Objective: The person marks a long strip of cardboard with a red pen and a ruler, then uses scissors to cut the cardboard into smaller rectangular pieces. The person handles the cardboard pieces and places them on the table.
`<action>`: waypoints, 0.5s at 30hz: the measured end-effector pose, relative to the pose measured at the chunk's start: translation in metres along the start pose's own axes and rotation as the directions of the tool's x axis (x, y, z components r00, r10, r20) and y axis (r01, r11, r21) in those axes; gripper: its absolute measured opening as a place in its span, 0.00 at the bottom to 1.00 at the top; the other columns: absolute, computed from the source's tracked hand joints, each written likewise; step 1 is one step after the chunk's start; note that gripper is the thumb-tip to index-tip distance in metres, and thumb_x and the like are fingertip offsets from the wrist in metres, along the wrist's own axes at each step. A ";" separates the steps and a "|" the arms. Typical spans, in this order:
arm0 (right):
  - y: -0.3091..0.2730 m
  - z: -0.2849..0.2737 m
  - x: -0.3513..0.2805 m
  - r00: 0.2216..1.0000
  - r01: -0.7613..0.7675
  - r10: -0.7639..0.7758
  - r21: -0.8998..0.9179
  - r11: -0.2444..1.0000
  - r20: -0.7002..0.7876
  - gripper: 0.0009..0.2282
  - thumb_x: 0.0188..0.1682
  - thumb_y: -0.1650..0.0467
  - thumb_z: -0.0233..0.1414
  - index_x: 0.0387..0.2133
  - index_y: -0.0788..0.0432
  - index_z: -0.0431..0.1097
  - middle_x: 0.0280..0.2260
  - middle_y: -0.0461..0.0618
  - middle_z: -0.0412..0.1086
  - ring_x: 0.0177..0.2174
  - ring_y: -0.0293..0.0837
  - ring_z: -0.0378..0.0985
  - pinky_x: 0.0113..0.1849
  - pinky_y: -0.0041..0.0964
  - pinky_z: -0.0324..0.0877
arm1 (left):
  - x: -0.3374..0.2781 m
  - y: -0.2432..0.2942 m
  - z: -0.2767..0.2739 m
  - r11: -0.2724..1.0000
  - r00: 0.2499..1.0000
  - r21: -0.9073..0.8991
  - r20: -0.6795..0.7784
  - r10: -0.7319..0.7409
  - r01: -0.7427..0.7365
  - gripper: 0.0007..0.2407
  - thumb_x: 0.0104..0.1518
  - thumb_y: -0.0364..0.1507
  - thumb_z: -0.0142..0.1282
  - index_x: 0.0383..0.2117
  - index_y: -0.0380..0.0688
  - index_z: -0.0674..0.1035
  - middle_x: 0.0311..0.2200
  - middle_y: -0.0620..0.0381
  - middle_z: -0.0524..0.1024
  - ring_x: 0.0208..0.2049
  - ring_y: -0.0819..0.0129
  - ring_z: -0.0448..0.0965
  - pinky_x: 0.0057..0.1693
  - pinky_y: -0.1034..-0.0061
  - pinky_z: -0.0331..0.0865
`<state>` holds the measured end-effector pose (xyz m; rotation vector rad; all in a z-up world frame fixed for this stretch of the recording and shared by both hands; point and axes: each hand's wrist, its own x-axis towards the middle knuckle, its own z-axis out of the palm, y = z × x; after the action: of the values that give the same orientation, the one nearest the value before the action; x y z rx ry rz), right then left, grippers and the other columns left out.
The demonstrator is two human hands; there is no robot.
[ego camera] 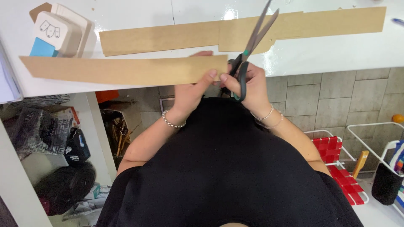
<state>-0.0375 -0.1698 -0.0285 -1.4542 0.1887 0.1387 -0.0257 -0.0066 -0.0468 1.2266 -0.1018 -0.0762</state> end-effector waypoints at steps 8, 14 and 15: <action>-0.002 -0.022 0.009 0.999 0.031 -0.031 -0.012 0.999 -0.025 0.07 0.46 0.75 0.63 0.26 0.64 0.70 0.19 0.57 0.72 0.23 0.42 0.79 0.27 0.25 0.71 | 0.001 0.009 -0.025 0.999 0.999 -0.037 -0.032 0.006 -0.007 0.20 0.61 0.30 0.60 0.57 0.36 0.69 0.39 0.42 0.80 0.33 0.66 0.83 0.37 0.74 0.83; -0.024 -0.025 0.010 0.992 0.091 -0.106 -0.198 0.976 -0.066 0.12 0.49 0.69 0.59 0.19 0.58 0.65 0.21 0.46 0.68 0.26 0.40 0.78 0.30 0.28 0.71 | 0.004 0.040 -0.026 0.998 0.980 0.048 -0.195 -0.032 0.042 0.18 0.59 0.32 0.61 0.52 0.35 0.72 0.55 0.49 0.69 0.35 0.56 0.78 0.35 0.70 0.85; -0.026 -0.024 0.009 0.978 0.202 -0.206 -0.224 0.954 0.004 0.19 0.51 0.65 0.59 0.14 0.58 0.61 0.23 0.45 0.66 0.28 0.41 0.76 0.32 0.30 0.68 | 0.005 0.040 -0.026 0.998 0.976 0.050 -0.216 -0.017 0.028 0.17 0.59 0.31 0.61 0.50 0.35 0.72 0.55 0.49 0.68 0.36 0.54 0.79 0.34 0.69 0.85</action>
<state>-0.0239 -0.1967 -0.0072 -1.6900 0.0380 -0.0247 -0.0179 0.0303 -0.0174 1.2819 0.1001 0.0407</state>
